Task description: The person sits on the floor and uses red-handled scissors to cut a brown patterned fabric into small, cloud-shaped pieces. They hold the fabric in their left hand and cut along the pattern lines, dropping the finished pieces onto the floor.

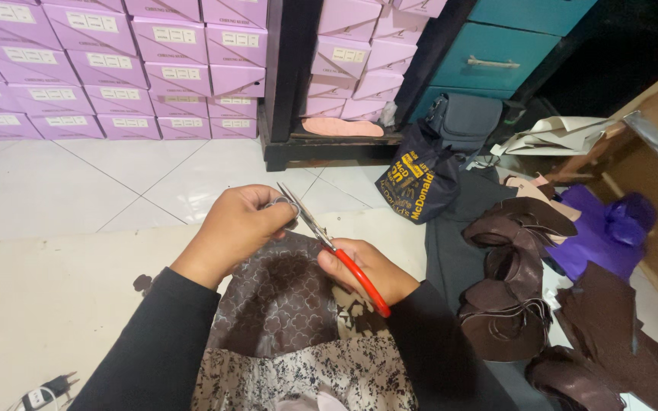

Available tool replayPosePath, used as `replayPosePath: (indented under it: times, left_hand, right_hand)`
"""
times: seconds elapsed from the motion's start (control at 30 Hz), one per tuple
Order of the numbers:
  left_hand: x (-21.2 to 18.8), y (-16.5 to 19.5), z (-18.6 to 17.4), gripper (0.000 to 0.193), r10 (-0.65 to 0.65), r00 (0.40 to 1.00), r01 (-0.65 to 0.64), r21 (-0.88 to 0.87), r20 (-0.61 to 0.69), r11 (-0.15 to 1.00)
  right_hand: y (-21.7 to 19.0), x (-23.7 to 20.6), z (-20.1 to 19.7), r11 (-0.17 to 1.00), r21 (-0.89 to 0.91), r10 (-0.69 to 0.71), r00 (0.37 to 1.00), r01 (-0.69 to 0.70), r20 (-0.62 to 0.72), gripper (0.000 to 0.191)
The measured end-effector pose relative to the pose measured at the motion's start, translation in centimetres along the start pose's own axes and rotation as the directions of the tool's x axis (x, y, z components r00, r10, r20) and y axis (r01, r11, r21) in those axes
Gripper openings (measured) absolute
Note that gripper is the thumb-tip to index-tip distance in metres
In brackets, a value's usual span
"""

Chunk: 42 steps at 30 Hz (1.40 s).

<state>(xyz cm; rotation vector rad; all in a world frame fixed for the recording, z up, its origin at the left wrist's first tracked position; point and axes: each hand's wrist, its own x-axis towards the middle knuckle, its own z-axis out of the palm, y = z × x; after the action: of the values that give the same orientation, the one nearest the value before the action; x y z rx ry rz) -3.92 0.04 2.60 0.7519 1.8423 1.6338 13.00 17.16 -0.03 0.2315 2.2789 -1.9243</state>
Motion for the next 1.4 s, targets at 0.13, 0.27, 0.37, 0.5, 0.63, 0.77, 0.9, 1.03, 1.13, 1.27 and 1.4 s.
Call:
replayPosePath:
  times: [0.13, 0.27, 0.37, 0.5, 0.63, 0.77, 0.9, 1.03, 1.13, 1.27, 1.4]
  left_hand:
    - [-0.02, 0.15, 0.10, 0.020, -0.002, 1.000, 0.002, 0.013, -0.004, 1.000]
    - [-0.10, 0.19, 0.07, 0.021, -0.018, 1.000, 0.019, 0.039, -0.021, 0.999]
    - [0.01, 0.16, 0.14, 0.019, -0.029, 0.999, 0.029, 0.013, -0.019, 0.999]
    - [0.01, 0.01, 0.12, 0.020, -0.021, 1.000, 0.021, -0.003, -0.020, 1.000]
    - [0.05, -0.05, 0.16, 0.020, -0.035, 0.999, 0.035, -0.003, -0.023, 0.999]
    - [0.05, -0.03, 0.11, 0.019, -0.039, 0.999, 0.039, -0.018, -0.012, 0.999]
    - [-0.10, 0.08, 0.07, 0.020, -0.019, 1.000, 0.019, -0.039, -0.002, 0.999]
    - [-0.06, 0.38, 0.38, 0.018, -0.033, 0.999, 0.036, -0.093, 0.026, 0.995]
    - [-0.14, 0.53, 0.42, 0.019, -0.027, 0.999, 0.029, -0.082, 0.025, 0.996]
    - [-0.37, 0.59, 0.18, 0.021, 0.014, 1.000, -0.014, -0.006, 0.010, 1.000]
    - [-0.42, 0.70, -0.05, 0.022, 0.005, 1.000, -0.004, 0.056, -0.014, 0.998]
  right_hand:
    - [-0.13, -0.06, -0.09, 0.997, -0.073, -0.003, 1.000, 0.001, -0.025, 0.042]
    - [0.02, 0.03, -0.03, 0.998, -0.057, -0.016, 0.999, 0.014, -0.034, 0.039]
    - [0.20, 0.01, -0.09, 0.995, -0.073, -0.076, 0.997, 0.074, -0.029, 0.040]
    - [0.40, 0.30, 0.17, 0.999, 0.022, -0.047, 0.998, 0.048, -0.038, 0.038]
    - [0.31, 0.45, 0.11, 1.000, -0.013, -0.003, 0.998, 0.002, -0.063, 0.041]
    - [0.22, 0.41, 0.03, 0.996, -0.090, 0.017, 0.995, -0.027, -0.101, 0.046]
    - [0.27, 0.59, 0.14, 0.995, -0.092, 0.030, 0.990, -0.043, -0.136, 0.042]
    - [0.26, 0.01, -0.02, 0.999, 0.033, -0.001, 0.999, 0.003, -0.051, 0.047]
    - [0.10, -0.08, -0.06, 0.995, 0.096, -0.043, 0.999, 0.039, 0.033, 0.049]
    - [-0.16, -0.27, -0.09, 0.999, -0.004, -0.036, 0.998, 0.037, 0.041, 0.047]
    - [-0.07, -0.25, -0.08, 0.999, 0.046, -0.029, 0.998, 0.027, 0.056, 0.043]
